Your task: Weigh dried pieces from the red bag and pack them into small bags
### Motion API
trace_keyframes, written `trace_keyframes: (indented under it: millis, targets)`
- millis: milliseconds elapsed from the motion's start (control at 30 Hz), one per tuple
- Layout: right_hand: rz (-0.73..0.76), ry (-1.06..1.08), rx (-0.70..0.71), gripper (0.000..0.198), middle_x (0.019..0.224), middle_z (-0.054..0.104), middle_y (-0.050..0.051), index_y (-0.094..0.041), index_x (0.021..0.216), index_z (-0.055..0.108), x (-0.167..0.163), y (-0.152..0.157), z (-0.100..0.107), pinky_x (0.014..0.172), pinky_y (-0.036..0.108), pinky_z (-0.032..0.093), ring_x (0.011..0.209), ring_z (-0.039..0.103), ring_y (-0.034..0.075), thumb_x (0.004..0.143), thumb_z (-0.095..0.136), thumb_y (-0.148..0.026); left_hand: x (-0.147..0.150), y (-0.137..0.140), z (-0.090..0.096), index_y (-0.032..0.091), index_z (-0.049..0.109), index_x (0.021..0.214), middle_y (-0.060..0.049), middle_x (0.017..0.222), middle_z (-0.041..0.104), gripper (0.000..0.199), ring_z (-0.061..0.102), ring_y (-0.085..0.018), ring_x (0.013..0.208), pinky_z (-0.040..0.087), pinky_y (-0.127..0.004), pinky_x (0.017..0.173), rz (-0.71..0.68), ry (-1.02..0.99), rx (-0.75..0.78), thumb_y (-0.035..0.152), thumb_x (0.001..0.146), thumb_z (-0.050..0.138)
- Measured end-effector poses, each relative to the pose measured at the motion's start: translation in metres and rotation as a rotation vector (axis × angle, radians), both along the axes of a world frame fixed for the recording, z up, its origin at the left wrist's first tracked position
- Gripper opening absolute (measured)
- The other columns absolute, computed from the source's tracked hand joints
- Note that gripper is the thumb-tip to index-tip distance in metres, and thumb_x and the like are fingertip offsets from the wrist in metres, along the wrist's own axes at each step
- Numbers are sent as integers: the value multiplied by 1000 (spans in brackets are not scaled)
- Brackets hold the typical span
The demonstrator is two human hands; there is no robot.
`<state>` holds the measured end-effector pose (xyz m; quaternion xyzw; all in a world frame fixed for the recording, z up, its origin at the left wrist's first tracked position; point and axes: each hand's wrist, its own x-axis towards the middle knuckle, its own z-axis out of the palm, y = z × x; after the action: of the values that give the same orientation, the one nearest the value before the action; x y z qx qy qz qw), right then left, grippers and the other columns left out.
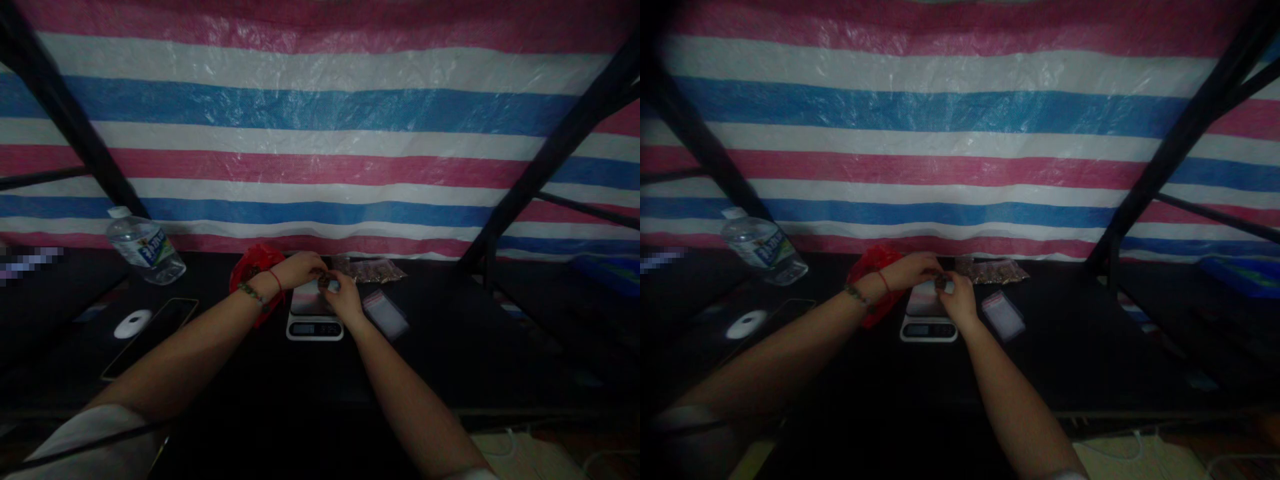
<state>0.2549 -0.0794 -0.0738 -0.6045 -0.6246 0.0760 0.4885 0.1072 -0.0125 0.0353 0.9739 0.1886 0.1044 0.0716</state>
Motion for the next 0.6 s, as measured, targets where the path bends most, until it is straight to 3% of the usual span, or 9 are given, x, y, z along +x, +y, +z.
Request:
trace_keyframes:
  millis: [333, 467, 600]
  targets:
    - [14, 10, -4, 38, 101, 71, 7, -20, 106, 66, -7, 0, -3, 89, 38, 47, 96, 63, 25, 68, 68, -23, 2, -2, -3, 20, 70, 97, -3, 94, 71, 24, 64, -16, 88, 46, -25, 82, 65, -27, -44, 11, 83, 52]
    - [0, 85, 34, 33, 100, 70, 5, -21, 104, 65, -6, -1, 0, 89, 37, 48, 94, 64, 22, 71, 65, -25, -4, 0, -5, 18, 70, 98, -4, 96, 71, 26, 64, -16, 90, 48, -24, 82, 209, -115, -90, 11, 83, 49]
    - [5, 115, 16, 35, 103, 70, 5, -20, 105, 64, -3, -3, 2, 91, 38, 47, 98, 63, 22, 71, 66, -26, -14, 5, -15, 15, 67, 102, -5, 92, 71, 26, 66, -14, 75, 51, -23, 70, 374, -286, -263, 14, 83, 49]
